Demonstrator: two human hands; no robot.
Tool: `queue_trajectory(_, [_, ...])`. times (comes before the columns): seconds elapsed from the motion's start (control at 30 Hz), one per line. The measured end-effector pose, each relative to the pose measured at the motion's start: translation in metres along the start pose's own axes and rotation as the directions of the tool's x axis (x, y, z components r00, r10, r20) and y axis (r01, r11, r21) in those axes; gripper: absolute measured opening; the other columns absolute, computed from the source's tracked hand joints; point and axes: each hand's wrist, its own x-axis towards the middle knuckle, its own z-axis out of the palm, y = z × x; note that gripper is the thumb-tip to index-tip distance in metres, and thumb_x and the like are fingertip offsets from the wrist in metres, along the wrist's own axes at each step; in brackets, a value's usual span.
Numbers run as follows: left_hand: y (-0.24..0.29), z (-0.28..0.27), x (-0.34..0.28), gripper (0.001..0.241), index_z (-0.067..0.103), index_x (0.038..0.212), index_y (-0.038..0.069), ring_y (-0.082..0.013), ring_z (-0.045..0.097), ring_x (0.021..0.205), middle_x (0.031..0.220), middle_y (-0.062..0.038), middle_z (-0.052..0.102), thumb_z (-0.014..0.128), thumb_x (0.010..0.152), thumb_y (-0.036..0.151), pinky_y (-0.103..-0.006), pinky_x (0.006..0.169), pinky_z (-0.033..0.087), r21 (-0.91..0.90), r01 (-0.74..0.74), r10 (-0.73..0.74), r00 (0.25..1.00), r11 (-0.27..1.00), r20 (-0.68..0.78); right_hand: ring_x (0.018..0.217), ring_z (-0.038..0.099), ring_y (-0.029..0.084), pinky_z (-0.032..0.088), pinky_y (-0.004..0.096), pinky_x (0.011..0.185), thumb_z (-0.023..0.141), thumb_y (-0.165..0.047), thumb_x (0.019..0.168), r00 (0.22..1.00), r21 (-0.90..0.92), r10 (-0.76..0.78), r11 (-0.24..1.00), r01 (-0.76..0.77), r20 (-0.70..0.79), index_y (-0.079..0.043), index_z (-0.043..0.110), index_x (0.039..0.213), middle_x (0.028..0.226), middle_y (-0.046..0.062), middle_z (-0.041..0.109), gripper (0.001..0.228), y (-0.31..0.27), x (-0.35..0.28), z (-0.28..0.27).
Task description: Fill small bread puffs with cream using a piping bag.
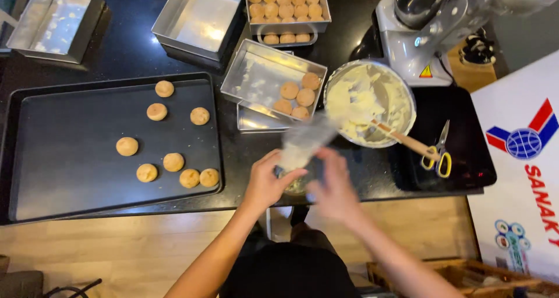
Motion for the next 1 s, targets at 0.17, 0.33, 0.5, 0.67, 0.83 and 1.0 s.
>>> queue_trajectory(0.17, [-0.016,-0.013,-0.006,0.026,0.074,0.101,0.001,-0.0274,0.071,0.089,0.104,-0.012,0.071,0.085,0.083,0.016,-0.0334,0.078,0.056,0.014,-0.193,0.185,0.958,0.981,0.219,0.054,0.057,0.013,0.041,0.027,0.047,0.061,-0.025,0.099,0.876,0.441,0.467,0.766,-0.467,0.116,-0.006,0.061,0.123,0.09,0.003,0.072,0.03,-0.02,0.03,-0.042])
queue_trajectory(0.33, [-0.036,-0.022,-0.029,0.017,0.075,0.104,-0.001,-0.021,0.068,0.09,0.104,-0.01,0.071,0.078,0.092,0.012,-0.0309,0.076,0.054,-0.033,-0.153,0.154,0.986,0.988,0.058,0.06,0.059,0.014,0.049,0.029,0.053,0.059,-0.018,0.106,0.912,0.655,0.407,0.674,-0.34,0.054,0.0,0.069,0.104,0.092,0.009,0.074,0.022,0.014,0.017,-0.054])
queue_trajectory(0.5, [-0.062,-0.02,-0.037,0.019,0.077,0.105,-0.003,-0.0122,0.064,0.075,0.101,-0.008,0.071,0.072,0.099,0.014,-0.0267,0.069,0.053,-0.376,0.117,-0.092,0.992,0.919,0.083,0.073,0.071,0.02,0.06,0.033,0.069,0.061,-0.01,0.102,0.852,0.832,0.514,0.427,-0.354,0.099,0.002,0.069,0.105,0.097,0.019,0.074,0.015,0.027,0.001,-0.079])
queue_trajectory(0.67, [-0.057,-0.028,-0.041,0.019,0.061,0.114,-0.001,-0.0153,0.072,0.082,0.096,-0.01,0.07,0.065,0.102,0.013,-0.0293,0.072,0.059,-0.58,0.193,-0.162,0.981,0.791,0.105,0.079,0.074,0.021,0.061,0.034,0.071,0.062,-0.006,0.091,0.812,0.594,0.547,0.591,-0.546,0.202,0.006,0.073,0.098,0.098,0.014,0.079,0.017,0.023,0.0,-0.101])
queue_trajectory(0.83, [-0.041,-0.031,-0.052,0.019,0.06,0.115,-0.002,-0.0165,0.074,0.09,0.098,-0.01,0.072,0.059,0.106,0.015,-0.0286,0.082,0.06,-0.519,0.192,-0.185,0.98,0.833,0.066,0.076,0.076,0.017,0.06,0.03,0.071,0.071,-0.006,0.087,0.849,0.272,0.451,0.81,-0.519,0.277,0.004,0.075,0.094,0.086,0.014,0.08,0.012,-0.003,0.002,-0.115])
queue_trajectory(1.0, [-0.022,-0.032,-0.067,0.022,0.053,0.119,0.001,-0.0155,0.07,0.097,0.103,-0.01,0.072,0.063,0.101,0.01,-0.0302,0.088,0.061,-0.463,0.114,-0.132,0.991,0.879,-0.006,0.062,0.074,0.018,0.061,0.03,0.058,0.071,-0.012,0.092,0.851,0.149,0.492,0.841,-0.519,0.186,0.004,0.066,0.085,0.074,0.012,0.077,0.019,-0.009,-0.001,-0.112])
